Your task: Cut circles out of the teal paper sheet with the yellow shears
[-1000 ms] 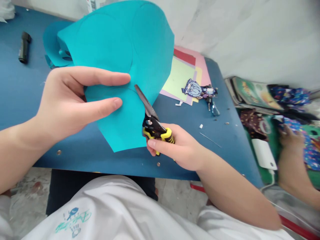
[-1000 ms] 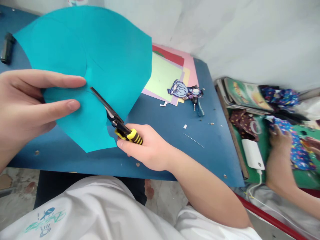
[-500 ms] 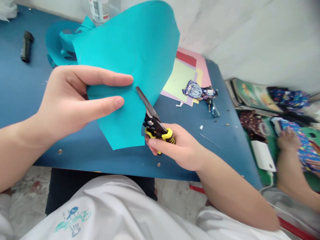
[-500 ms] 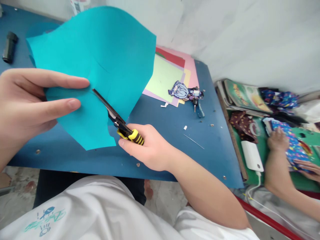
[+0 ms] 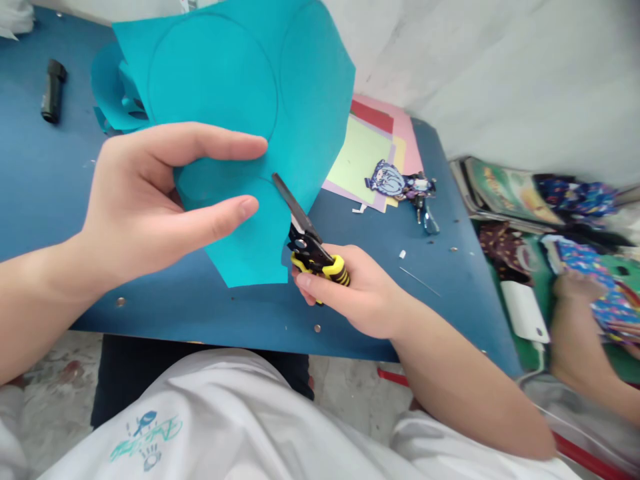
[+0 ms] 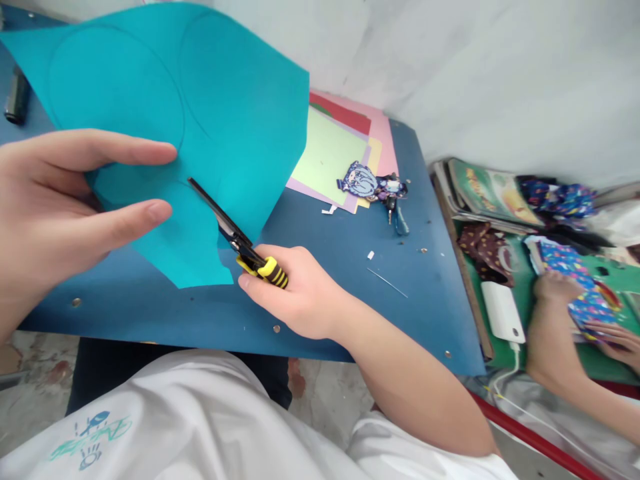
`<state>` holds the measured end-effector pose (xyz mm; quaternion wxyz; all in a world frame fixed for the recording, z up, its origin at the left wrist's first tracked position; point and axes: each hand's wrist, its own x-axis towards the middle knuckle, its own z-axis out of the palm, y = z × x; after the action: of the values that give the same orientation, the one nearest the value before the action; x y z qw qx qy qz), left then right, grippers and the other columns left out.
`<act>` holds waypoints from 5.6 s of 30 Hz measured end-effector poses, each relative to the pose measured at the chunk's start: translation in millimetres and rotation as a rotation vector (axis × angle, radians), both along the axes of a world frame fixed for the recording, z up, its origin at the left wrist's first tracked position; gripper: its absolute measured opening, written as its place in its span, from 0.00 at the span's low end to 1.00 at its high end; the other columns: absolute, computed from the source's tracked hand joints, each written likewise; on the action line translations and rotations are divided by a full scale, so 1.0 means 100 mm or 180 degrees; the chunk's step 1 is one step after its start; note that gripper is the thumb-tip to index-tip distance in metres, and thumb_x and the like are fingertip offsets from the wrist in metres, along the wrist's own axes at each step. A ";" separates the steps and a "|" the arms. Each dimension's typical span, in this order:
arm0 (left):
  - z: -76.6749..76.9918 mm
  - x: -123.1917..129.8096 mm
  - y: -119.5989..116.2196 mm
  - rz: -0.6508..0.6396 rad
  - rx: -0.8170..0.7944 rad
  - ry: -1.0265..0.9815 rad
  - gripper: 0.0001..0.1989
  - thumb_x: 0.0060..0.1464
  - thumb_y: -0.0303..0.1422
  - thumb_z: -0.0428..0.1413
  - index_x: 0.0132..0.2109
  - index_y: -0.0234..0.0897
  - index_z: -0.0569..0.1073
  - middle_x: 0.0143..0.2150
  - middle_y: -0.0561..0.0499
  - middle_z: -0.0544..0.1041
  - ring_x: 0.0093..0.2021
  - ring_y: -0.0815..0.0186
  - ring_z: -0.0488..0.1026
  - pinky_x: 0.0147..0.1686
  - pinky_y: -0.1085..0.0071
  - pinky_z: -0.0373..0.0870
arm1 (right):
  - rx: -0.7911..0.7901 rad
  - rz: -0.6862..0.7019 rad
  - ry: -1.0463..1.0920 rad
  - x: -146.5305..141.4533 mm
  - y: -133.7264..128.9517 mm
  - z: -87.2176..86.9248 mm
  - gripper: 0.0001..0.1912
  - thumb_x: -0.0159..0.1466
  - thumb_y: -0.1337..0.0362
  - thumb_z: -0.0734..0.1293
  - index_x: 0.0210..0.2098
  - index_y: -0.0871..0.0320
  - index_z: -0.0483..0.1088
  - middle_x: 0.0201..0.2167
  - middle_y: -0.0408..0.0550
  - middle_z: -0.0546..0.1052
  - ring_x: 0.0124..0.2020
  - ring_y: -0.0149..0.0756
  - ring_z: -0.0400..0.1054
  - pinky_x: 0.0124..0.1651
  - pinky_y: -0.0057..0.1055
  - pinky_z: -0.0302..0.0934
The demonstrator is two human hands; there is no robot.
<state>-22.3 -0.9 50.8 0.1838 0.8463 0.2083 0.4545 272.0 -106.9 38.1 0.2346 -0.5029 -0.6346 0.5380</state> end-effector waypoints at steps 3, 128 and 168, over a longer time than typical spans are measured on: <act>-0.01 0.02 -0.01 0.0059 -0.0058 -0.0027 0.30 0.63 0.46 0.77 0.64 0.34 0.85 0.57 0.49 0.90 0.59 0.47 0.90 0.58 0.53 0.93 | 0.0041 0.0032 -0.0079 -0.01 0.01 0.01 0.18 0.72 0.51 0.71 0.31 0.51 0.64 0.27 0.44 0.75 0.29 0.38 0.68 0.34 0.40 0.55; 0.08 0.02 -0.10 -0.0266 -0.0498 0.0532 0.30 0.65 0.44 0.74 0.70 0.45 0.84 0.61 0.54 0.86 0.63 0.47 0.85 0.72 0.47 0.84 | 0.0517 0.0011 -0.0665 -0.02 -0.01 0.07 0.11 0.69 0.55 0.73 0.35 0.54 0.73 0.27 0.45 0.77 0.27 0.38 0.68 0.31 0.34 0.61; 0.05 0.01 -0.02 -0.0274 -0.0539 0.0485 0.34 0.59 0.45 0.78 0.69 0.43 0.85 0.58 0.51 0.88 0.61 0.48 0.86 0.72 0.49 0.84 | 0.0264 0.0111 -0.0598 0.03 -0.02 0.08 0.14 0.70 0.54 0.75 0.35 0.54 0.72 0.26 0.43 0.75 0.27 0.37 0.67 0.30 0.33 0.58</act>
<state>-21.5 -3.2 55.4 0.2575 0.8680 0.2228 0.3613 275.0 -108.5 46.5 0.1853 -0.5299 -0.6841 0.4658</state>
